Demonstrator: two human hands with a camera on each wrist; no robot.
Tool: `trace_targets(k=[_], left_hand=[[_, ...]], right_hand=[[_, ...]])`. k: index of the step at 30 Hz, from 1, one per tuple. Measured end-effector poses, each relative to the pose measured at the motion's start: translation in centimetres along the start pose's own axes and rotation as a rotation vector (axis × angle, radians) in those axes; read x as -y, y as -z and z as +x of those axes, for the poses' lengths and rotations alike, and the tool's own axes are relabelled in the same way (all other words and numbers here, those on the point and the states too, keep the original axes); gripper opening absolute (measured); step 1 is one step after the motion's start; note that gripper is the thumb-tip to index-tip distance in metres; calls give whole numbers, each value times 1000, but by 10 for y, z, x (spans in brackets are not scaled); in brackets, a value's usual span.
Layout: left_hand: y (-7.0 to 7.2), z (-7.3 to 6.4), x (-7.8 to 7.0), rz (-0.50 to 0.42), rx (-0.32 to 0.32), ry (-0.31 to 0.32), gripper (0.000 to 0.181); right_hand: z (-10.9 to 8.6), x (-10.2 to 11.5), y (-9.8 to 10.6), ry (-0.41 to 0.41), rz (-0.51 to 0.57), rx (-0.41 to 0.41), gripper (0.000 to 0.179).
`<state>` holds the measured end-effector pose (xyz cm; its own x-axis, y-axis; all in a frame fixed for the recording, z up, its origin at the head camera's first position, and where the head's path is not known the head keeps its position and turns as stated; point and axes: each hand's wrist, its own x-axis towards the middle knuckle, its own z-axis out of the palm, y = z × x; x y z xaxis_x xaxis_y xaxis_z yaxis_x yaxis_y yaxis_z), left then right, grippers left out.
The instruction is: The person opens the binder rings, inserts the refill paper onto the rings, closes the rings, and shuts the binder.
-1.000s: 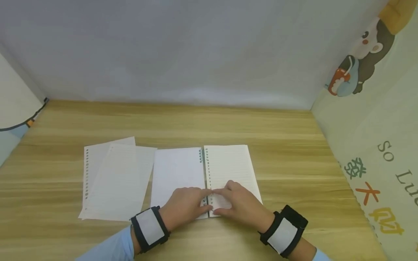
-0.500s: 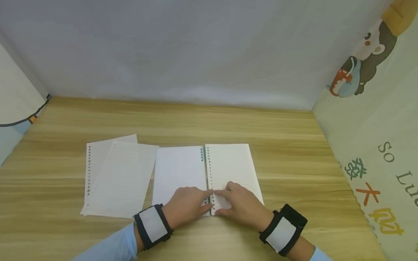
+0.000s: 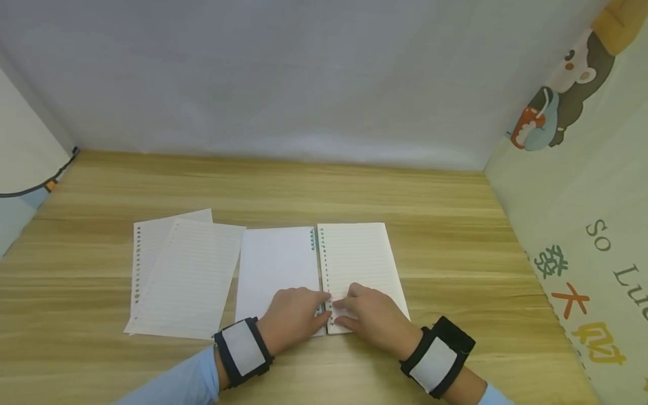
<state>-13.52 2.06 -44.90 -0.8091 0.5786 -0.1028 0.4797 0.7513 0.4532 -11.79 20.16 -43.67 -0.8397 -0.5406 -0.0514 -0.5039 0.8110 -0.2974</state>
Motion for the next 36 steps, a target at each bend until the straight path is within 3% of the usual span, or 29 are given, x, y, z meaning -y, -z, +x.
trace_targets(k=[11,21,27,32,36], left_hand=[[-1,-3,-2,4,25,29,35],[-1,-5,0,-10,15,25,35],[-2,-8,2,-12,6,29,35],[4,-11,5,-45,-35,21,32],[16,-15,10,-49,-87,62,27]], right_hand=[[0,3,3,-2,-38,31,27],[-3,5,0,58,-41,-22,17],[1,7,0,61,-33,13,16],[5,8,6,39,-35,39,14],[13,12,13,18,-70,30,14]])
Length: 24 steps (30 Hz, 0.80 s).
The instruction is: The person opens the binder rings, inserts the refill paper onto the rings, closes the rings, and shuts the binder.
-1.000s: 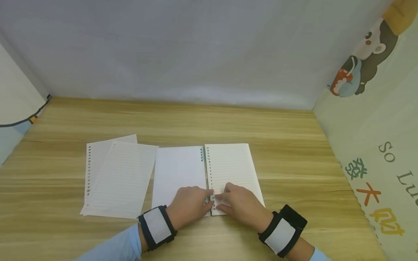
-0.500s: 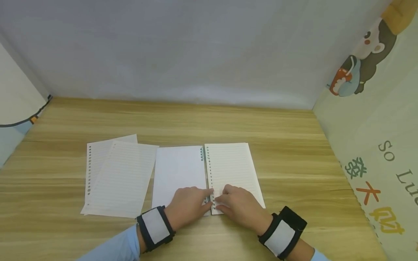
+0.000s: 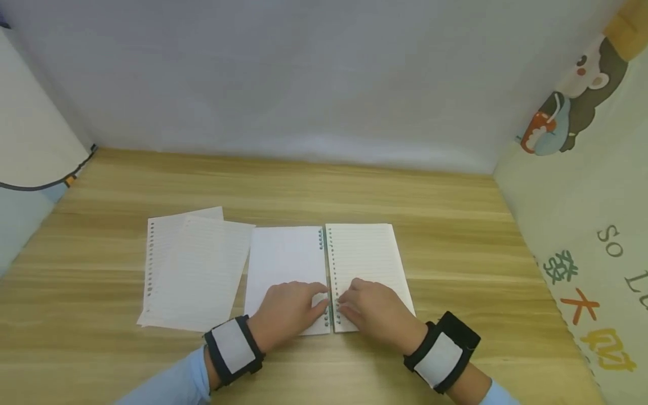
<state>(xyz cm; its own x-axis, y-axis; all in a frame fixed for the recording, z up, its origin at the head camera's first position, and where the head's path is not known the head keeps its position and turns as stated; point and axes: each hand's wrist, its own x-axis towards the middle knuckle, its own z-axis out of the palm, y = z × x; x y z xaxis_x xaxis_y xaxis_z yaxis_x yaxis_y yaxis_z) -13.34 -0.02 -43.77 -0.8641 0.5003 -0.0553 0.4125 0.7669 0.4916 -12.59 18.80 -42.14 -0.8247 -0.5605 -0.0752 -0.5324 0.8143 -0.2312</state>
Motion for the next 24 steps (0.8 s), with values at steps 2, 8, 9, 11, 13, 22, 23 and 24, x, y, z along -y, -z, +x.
trace_targets(k=[2,8,9,11,13,22,23,24], left_hand=[[7,0,3,2,-20,40,24],[22,-3,20,52,-86,136,21],[24,-4,25,56,-94,156,21],[29,-6,34,55,-103,202,21],[33,-8,44,40,-112,247,21],[43,-16,100,78,-216,376,26],[45,-16,105,77,-220,389,27],[46,-16,110,74,-218,405,28]], right_hand=[[7,2,4,-5,-9,-2,14],[31,12,13,39,-35,9,18],[35,14,14,56,-46,9,19],[43,19,13,88,-65,11,20],[50,23,11,114,-67,13,21],[73,40,-9,192,-60,51,25],[76,41,-11,196,-60,51,24],[78,42,-13,198,-58,50,24]])
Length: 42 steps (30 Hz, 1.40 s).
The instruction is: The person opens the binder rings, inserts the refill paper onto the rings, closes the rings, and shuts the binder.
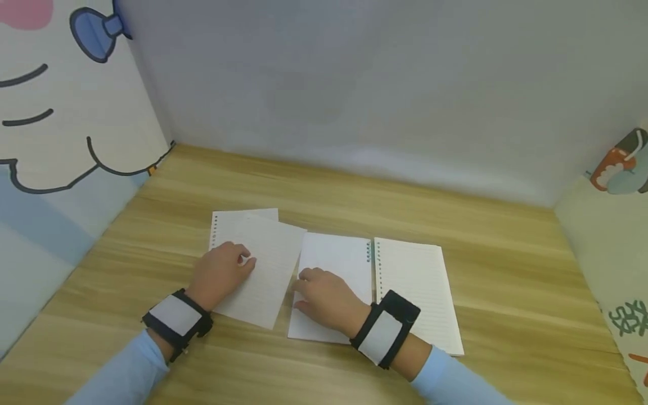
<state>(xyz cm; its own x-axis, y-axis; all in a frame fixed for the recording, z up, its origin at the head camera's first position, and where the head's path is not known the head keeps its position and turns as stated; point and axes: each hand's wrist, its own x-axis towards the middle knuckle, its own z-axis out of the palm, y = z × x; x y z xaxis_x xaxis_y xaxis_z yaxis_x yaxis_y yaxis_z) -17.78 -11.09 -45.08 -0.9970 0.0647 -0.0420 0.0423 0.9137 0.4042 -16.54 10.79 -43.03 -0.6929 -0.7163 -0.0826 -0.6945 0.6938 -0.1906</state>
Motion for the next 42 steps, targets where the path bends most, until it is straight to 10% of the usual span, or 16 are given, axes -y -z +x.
trace_targets(k=[12,29,42], left_hand=[[-4,4,36,82,44,106,44],[0,8,34,-83,96,132,50],[7,24,34,-34,110,95,50]], right_hand=[[27,12,-18,38,-39,22,10],[28,10,-22,30,-34,39,15],[27,9,-25,39,-34,46,21]])
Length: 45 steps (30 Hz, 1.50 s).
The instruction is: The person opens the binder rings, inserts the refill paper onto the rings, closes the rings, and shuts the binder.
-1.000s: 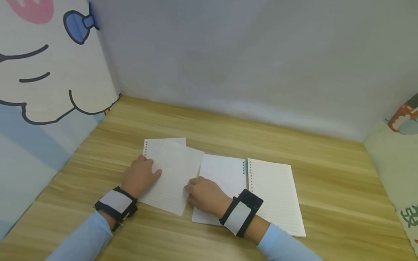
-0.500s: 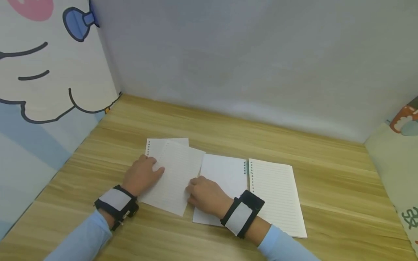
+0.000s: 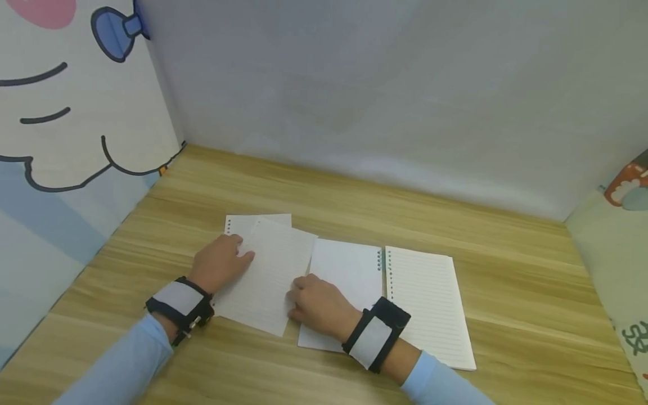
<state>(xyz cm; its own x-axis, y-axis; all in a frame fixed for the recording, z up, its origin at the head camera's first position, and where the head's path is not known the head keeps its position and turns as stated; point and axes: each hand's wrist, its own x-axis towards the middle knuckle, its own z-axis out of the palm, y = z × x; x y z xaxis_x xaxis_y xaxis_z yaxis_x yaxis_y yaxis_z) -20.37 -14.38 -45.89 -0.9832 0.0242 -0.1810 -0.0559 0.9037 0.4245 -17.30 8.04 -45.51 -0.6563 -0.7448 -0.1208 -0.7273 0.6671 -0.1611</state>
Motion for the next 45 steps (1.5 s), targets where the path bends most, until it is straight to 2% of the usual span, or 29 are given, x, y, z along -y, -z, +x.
trace_targets(k=[4,7,9,14,16,19,24,26,29,31,33,37,40,43,45], left_hand=[[11,22,-6,58,-25,-30,43],[13,41,-7,60,-39,-62,37],[6,56,0,56,-57,-92,34],[-1,72,1,50,-12,-65,35],[3,69,-5,45,24,-31,37],[4,67,-9,41,27,-26,38],[7,62,-11,-18,-41,-52,32],[8,60,-12,-67,-73,-73,28],[12,54,-13,-154,-85,-89,25],[15,50,-14,-205,-82,-102,24],[20,44,-15,-253,-72,-109,24],[34,30,-18,-329,-66,-154,27],[47,19,-22,-371,-67,-185,29],[57,6,-28,-420,-60,-199,29],[62,0,-32,-450,-54,-210,30]], right_hand=[[-1,-1,1,-5,1,-4,22],[-1,-1,1,-9,15,-4,22],[-1,-1,0,-8,24,-6,22],[-2,0,0,-4,15,-17,21],[-2,1,1,-3,6,-20,21],[-2,2,1,4,0,-24,20],[-1,1,0,14,-13,-29,18],[-1,0,-1,15,-15,-30,18],[-2,-2,-1,4,5,-17,20],[-2,-4,0,-24,66,2,24],[-3,-7,1,-86,176,25,32],[-5,-16,4,-281,540,11,49],[-7,-22,5,-409,761,-35,56],[-10,-29,4,-487,936,-55,61],[-11,-32,5,-510,1056,-59,61]])
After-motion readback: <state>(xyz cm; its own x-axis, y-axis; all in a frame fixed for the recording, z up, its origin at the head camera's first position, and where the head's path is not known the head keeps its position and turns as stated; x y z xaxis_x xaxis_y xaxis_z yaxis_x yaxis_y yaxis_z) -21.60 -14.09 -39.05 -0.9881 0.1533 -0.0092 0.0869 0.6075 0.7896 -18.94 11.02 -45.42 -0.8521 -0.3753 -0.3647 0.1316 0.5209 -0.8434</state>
